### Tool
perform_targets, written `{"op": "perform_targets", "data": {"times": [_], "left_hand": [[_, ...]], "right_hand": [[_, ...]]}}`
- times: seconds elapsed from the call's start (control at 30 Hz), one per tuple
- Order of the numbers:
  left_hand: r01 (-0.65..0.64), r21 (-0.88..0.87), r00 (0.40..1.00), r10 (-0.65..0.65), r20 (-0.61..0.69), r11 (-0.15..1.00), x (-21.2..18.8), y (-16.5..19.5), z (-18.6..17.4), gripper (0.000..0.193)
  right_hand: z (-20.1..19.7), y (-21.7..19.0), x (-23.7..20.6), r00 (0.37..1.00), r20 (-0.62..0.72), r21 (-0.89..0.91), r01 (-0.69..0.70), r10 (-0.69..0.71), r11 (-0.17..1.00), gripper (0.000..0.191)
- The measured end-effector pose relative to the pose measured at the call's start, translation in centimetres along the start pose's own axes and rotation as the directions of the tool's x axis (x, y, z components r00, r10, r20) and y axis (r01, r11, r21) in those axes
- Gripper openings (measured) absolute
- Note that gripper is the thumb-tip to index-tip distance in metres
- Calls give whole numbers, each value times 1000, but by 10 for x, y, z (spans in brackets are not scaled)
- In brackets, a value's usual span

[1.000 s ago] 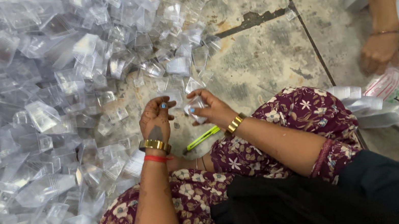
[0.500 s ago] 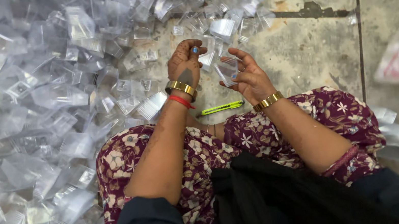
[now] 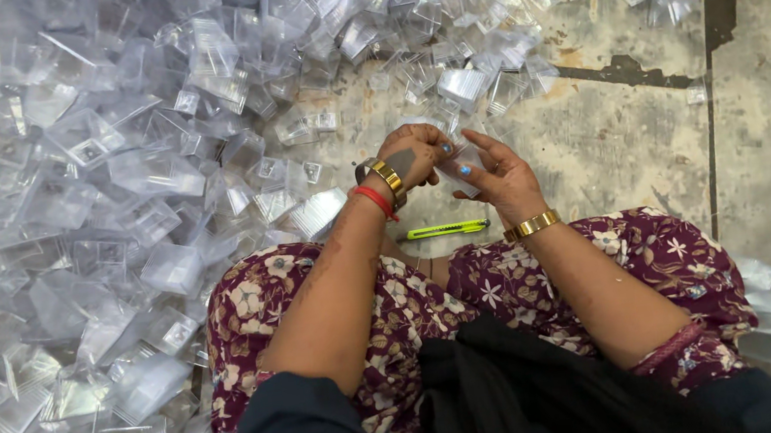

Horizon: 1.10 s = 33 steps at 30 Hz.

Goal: The person sits on the floor among a large scatter of small clear plastic cups and gathers them one by one, nesting the cups into stacks by hand. The person occasionally reaches across the pile to collect more cups and sets completed stacks aside.

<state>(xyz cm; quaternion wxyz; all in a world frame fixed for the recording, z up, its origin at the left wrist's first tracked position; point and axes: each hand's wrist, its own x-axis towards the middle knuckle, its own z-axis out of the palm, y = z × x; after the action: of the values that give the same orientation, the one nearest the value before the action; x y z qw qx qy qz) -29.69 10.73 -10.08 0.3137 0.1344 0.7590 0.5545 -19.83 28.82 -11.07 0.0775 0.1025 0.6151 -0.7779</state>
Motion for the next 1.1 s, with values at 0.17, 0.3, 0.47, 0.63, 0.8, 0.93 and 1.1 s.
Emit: {"op": "perform_targets", "data": {"times": [0.17, 0.3, 0.47, 0.63, 0.8, 0.93, 1.1], "left_hand": [[75, -150, 997, -74, 11, 986, 9, -8, -1, 15], [133, -202, 985, -152, -78, 970, 15, -11, -9, 14], [-117, -450, 933, -57, -356, 885, 12, -9, -19, 13], [-22, 32, 987, 27, -161, 999, 9, 2, 2, 21], [19, -53, 985, -9, 172, 998, 16, -5, 18, 20], [64, -116, 997, -69, -37, 991, 33, -14, -14, 17], [402, 546, 794, 17, -607, 735, 28, -34, -98, 34]], "right_hand": [[-4, 3, 0, 1000, -16, 3, 17, -17, 1000, 55], [-5, 3, 2, 996, -84, -56, -39, 34, 998, 51], [-12, -2, 10, 960, -122, 290, -207, 251, 934, 42], [-15, 4, 11, 946, -105, 190, -284, 307, 940, 51], [-10, 8, 6, 990, 76, 99, -123, 115, 987, 51], [-11, 1, 7, 990, -103, -33, -99, 96, 995, 61], [-6, -2, 3, 984, -150, -95, -114, 99, 989, 58]]}}
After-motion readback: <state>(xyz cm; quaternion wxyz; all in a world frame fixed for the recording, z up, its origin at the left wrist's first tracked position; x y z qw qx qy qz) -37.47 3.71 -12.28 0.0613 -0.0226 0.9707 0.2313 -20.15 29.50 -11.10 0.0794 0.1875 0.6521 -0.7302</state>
